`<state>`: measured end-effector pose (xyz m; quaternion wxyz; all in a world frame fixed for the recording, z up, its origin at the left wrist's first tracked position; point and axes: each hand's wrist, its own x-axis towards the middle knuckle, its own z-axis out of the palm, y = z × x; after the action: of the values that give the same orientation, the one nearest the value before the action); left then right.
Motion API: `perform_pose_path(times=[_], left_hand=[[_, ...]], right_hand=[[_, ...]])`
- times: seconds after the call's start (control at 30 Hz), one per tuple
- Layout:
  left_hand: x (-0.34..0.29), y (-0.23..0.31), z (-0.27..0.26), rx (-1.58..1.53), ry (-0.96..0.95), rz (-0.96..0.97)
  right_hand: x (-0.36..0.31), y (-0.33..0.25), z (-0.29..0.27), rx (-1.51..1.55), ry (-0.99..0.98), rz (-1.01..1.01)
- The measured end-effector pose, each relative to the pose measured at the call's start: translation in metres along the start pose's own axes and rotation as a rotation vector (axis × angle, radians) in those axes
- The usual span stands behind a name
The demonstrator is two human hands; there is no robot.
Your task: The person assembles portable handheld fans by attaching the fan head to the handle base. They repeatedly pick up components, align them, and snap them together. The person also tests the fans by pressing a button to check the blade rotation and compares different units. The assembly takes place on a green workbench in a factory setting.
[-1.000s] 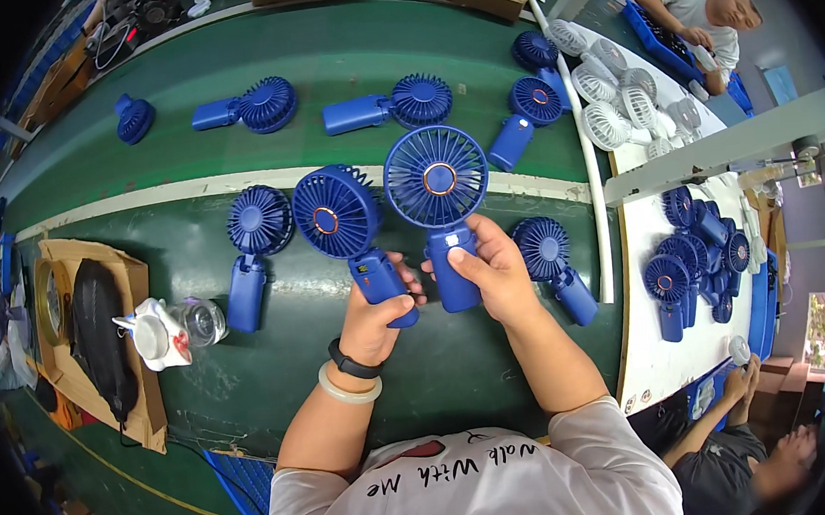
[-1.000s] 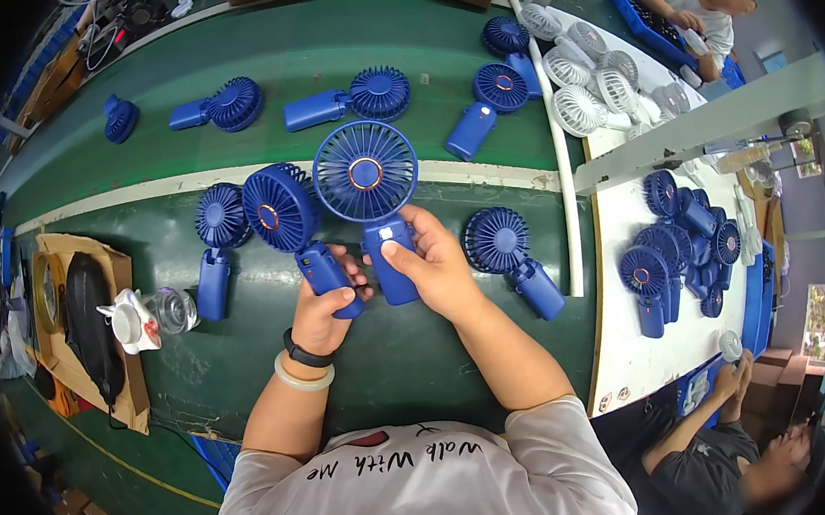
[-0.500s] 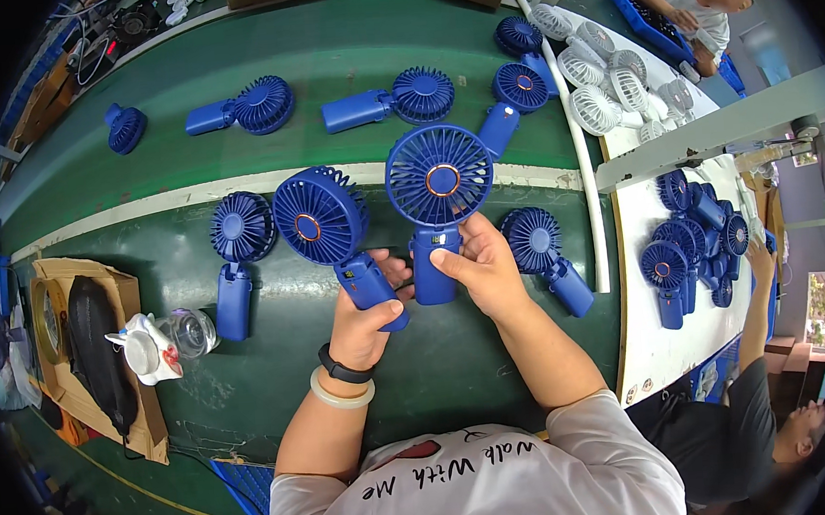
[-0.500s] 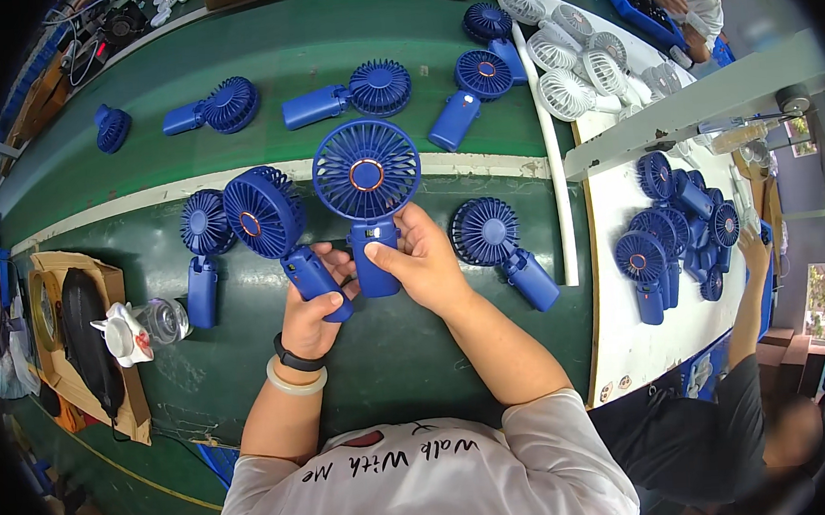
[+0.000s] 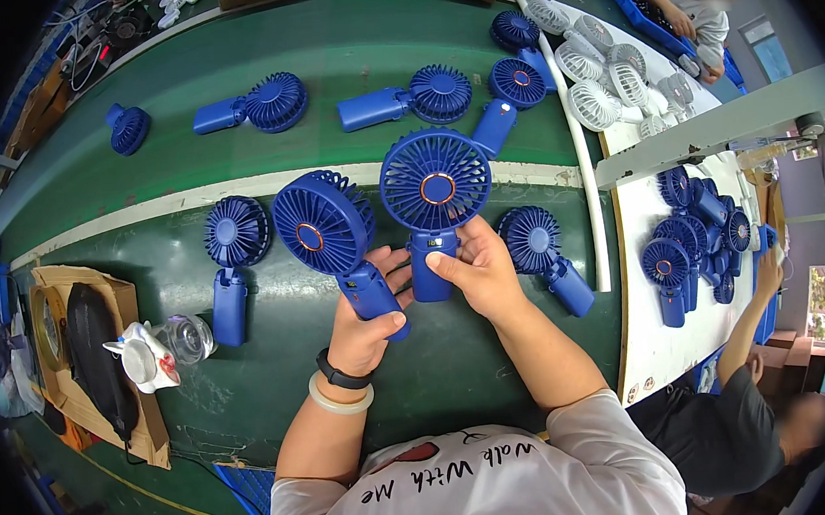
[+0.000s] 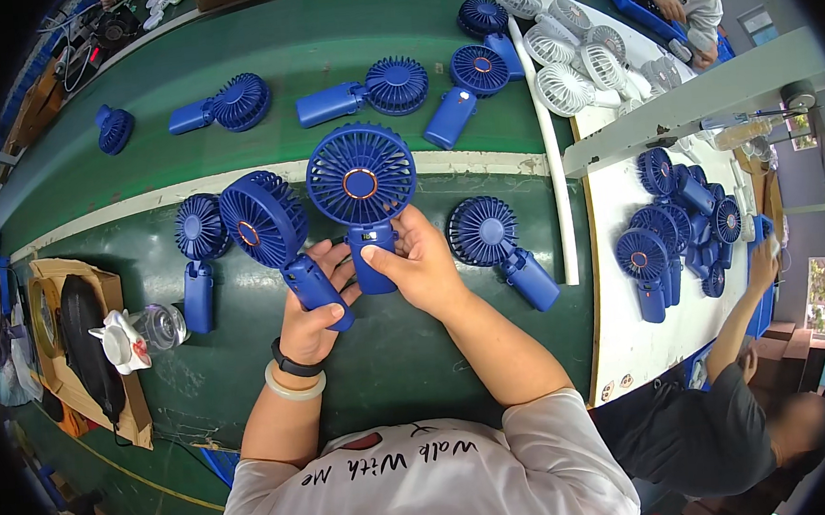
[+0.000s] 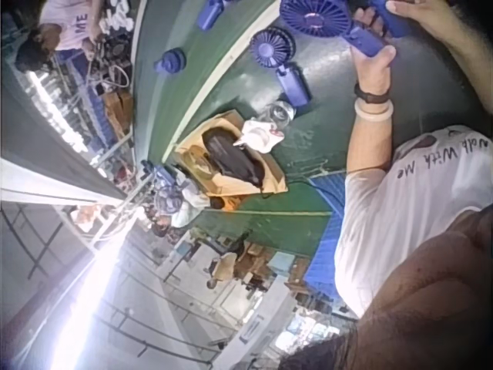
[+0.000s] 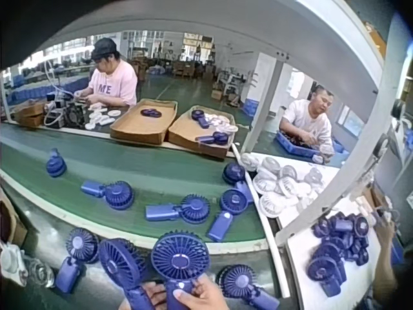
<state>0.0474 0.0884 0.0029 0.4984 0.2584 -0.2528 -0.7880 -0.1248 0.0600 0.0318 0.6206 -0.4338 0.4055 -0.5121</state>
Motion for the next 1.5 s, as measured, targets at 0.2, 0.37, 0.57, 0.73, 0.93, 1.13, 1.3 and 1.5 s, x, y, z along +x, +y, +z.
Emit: perform_pose_path(times=[0.2,0.37,0.57,0.73,0.93,1.13,1.3,1.5], left_hand=[[0.0,0.0,-0.001,0.016,0.009,0.0],[0.0,0.0,0.002,-0.022,0.045,-0.006],[-0.001,0.003,0.003,-0.017,0.032,-0.009],[-0.004,0.01,0.002,-0.208,-0.023,-0.06],[-0.005,0.002,-0.011,-0.446,-0.221,-0.019],[-0.004,0.007,-0.014,-0.562,-0.296,-0.029],[-0.004,0.007,-0.017,-0.566,-0.299,-0.015],[-0.007,0.008,-0.014,-0.56,-0.362,0.006]], right_hand=[[0.0,0.002,0.001,0.037,0.013,-0.01],[-0.003,0.004,0.001,0.02,-0.003,-0.023],[-0.001,0.009,0.003,-0.331,-0.054,-0.188],[0.02,0.0,0.004,-0.619,-0.022,-0.356],[0.103,0.01,0.014,-1.047,0.179,-0.457],[0.181,0.008,0.002,-1.796,0.037,-0.437],[0.15,-0.027,0.007,-1.649,-0.071,-0.719],[0.04,-0.033,0.009,-1.099,-0.22,-0.705]])
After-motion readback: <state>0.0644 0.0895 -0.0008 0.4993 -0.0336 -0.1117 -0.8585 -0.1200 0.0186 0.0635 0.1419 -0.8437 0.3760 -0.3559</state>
